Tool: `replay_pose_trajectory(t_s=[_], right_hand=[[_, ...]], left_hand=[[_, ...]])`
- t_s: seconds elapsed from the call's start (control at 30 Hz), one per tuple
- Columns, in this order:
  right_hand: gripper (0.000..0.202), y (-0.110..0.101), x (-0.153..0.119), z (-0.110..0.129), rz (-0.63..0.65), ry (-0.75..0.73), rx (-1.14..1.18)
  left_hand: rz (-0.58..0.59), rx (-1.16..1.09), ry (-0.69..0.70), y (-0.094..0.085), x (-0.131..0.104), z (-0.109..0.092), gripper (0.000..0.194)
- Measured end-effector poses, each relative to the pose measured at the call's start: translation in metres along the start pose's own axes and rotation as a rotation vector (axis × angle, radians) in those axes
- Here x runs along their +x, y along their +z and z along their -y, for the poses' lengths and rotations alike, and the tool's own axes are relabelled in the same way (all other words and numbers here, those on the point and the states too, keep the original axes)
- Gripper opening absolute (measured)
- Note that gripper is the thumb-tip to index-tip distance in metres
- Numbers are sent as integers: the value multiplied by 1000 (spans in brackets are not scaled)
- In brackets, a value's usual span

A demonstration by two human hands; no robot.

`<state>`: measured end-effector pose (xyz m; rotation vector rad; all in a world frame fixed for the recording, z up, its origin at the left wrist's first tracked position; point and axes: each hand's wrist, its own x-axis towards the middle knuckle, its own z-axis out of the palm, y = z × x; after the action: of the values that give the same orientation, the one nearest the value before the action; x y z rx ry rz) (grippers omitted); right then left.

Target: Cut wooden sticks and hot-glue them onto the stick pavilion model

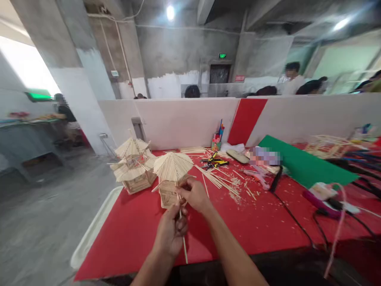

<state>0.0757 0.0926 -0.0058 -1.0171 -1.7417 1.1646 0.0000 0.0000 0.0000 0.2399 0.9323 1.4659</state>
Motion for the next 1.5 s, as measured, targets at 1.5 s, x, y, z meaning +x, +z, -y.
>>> replay_pose_trajectory(t_s=[1.5], right_hand=[[17, -7, 3, -8, 56, -28, 188]], left_hand=[[-214, 177, 115, 20, -9, 7, 12]])
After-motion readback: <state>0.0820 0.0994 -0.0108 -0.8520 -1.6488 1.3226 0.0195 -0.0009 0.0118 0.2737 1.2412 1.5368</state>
